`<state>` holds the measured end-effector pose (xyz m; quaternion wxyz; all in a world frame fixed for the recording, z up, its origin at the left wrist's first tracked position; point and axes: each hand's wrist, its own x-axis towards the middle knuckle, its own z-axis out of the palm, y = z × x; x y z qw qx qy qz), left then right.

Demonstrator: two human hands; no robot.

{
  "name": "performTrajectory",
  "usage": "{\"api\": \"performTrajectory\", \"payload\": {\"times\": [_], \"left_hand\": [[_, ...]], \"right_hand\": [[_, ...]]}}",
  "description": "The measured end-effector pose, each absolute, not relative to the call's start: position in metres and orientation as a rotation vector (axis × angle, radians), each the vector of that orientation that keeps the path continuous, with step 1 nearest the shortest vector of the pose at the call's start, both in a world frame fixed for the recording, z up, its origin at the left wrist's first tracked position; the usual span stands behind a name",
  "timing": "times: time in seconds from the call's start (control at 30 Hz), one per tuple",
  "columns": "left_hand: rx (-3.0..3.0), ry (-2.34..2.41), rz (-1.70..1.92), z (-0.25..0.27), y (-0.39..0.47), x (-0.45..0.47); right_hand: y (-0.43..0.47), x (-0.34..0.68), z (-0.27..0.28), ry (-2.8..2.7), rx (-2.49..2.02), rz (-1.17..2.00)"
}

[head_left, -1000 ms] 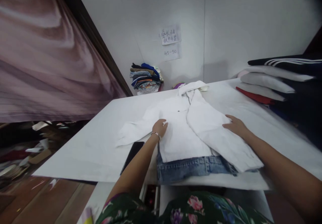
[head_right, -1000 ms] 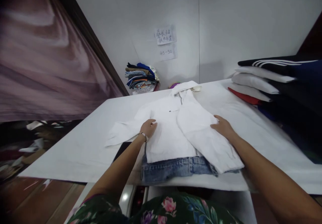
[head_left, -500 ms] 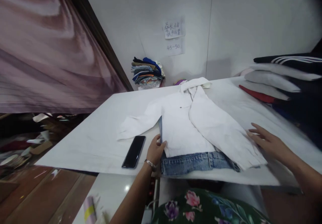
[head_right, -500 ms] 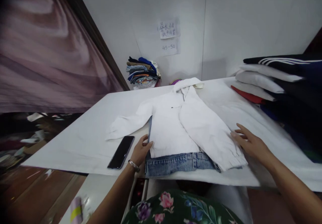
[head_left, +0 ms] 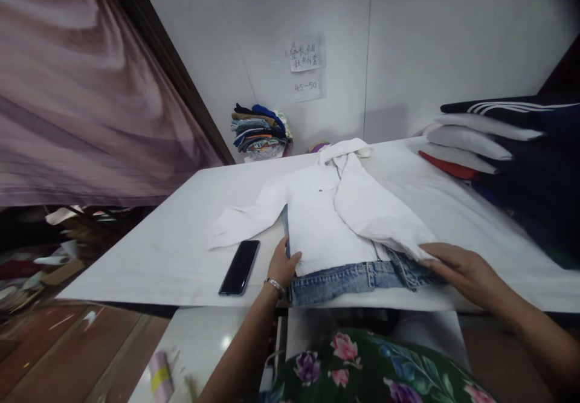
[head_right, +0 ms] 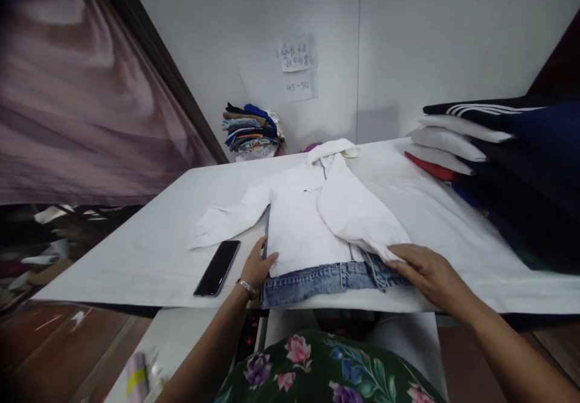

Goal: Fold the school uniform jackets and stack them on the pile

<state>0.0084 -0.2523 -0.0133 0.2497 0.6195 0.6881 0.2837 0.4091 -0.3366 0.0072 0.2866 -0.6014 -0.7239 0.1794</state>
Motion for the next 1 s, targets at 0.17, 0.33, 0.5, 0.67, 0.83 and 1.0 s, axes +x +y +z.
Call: {"api": "performTrajectory", "payload": {"times": [0.17, 0.33, 0.5, 0.67, 0.83, 1.0], "left_hand": [[1.656, 1.878, 0.764, -0.012, -0.256, 0.009], [1.662, 1.883, 0.693, -0.009, -0.257, 0.001], [1.706, 2.08, 0.67, 0.01, -0.245, -0.023], [1.747, 2.225, 0.66, 0.021, -0.235, -0.04], [1.716, 2.091, 0.654, 0.002, -0.232, -0.028], [1.657, 2.029, 0.662, -0.01, -0.217, -0.011]], "right_hand": [[-0.336, 0.399, 0.008, -2.209, -1.493, 0.617], [-0.343, 0.407, -0.001, -2.185, -1.557, 0.709], [-0.333, 0.408, -0.001, -2.011, -1.531, 0.463], [-0.316, 0.391, -0.033, -2.279, -1.581, 0.311], [-0.316, 0.383, -0.039, -2.307, -1.663, 0.361], [-0.297, 0.402, -0.01, -1.985, -1.678, 0.558]]}}
